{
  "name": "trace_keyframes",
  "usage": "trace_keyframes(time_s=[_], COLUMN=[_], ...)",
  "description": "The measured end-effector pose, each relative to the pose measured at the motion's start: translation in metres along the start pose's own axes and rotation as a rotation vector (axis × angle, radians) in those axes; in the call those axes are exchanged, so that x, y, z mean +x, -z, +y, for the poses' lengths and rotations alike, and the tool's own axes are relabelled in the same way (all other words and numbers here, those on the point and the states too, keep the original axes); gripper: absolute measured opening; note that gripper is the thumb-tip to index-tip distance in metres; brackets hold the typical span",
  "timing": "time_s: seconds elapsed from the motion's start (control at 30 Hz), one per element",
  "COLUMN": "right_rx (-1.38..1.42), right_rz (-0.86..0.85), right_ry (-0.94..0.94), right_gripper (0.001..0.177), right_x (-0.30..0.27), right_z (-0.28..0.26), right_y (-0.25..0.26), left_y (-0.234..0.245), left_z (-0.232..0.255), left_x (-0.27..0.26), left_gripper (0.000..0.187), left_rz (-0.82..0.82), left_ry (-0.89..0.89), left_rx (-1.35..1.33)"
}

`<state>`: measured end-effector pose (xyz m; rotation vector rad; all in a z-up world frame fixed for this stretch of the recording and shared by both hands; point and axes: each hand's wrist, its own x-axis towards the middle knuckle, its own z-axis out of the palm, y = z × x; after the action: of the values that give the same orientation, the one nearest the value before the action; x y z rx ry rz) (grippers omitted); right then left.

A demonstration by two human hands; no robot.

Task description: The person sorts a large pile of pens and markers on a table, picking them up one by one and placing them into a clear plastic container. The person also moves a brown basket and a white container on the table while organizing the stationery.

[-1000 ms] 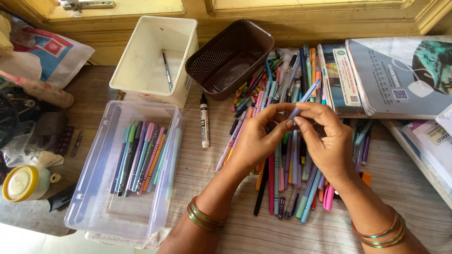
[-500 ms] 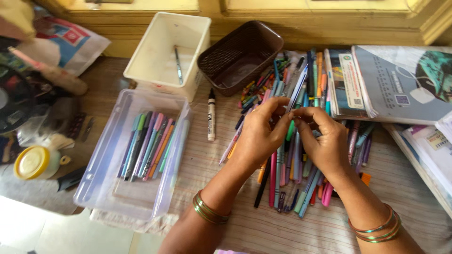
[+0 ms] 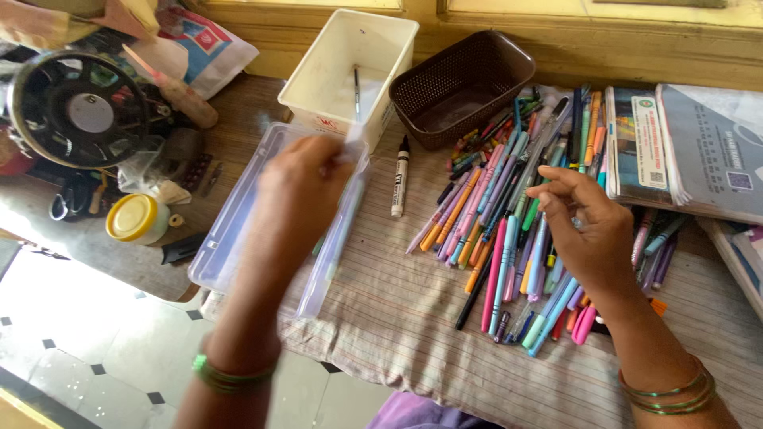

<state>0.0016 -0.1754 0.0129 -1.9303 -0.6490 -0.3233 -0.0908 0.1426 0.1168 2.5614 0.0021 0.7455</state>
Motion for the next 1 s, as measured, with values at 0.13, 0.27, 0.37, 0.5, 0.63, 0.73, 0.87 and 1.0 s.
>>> trace_keyframes(time_s=[0.13, 0.27, 0.37, 0.5, 0.63, 0.73, 0.87, 1.0], right_rx=[0.001, 0.023, 0.044, 0.068, 0.048, 0.030, 0.056, 0.001], right_rz=[0.018, 0.012, 0.005, 0.005, 0.000, -0.001, -0.010, -0.025], right_ry=[-0.015, -0.012, -0.043, -0.055, -0.060, -0.065, -0.043, -0.043], right_gripper=[0.027, 0.027, 0.026, 0.025, 0.025, 0.025, 0.024, 0.022], right_x=[-0.001, 0.000, -0.001, 0.000, -0.001, 0.000, -0.001, 0.002], right_z=[0.000, 0.003, 0.006, 0.009, 0.008, 0.006, 0.006, 0.008], right_y=[0.001, -0.001, -0.001, -0.002, -0.001, -0.001, -0.001, 0.001], left_y=[0.028, 0.030, 0.024, 0.018, 0.023, 0.028, 0.009, -0.045], left_z=[-0.053, -0.078, -0.087, -0.092, -0.079, -0.053, -0.001, 0.048], left_x=[-0.009, -0.024, -0.032, -0.034, -0.033, -0.032, -0.033, -0.028], left_gripper=[0.020, 0.024, 0.025, 0.023, 0.024, 0.024, 0.015, 0.019], left_rz=[-0.242, -0.412, -0.461, -0.532, -0.481, -0.319, -0.175, -0.206], left_ry=[0.429, 0.604, 0.589, 0.555, 0.393, 0.304, 0.128, -0.047], left_rx=[0.333, 0.402, 0.428, 0.451, 0.490, 0.430, 0.180, -0.099])
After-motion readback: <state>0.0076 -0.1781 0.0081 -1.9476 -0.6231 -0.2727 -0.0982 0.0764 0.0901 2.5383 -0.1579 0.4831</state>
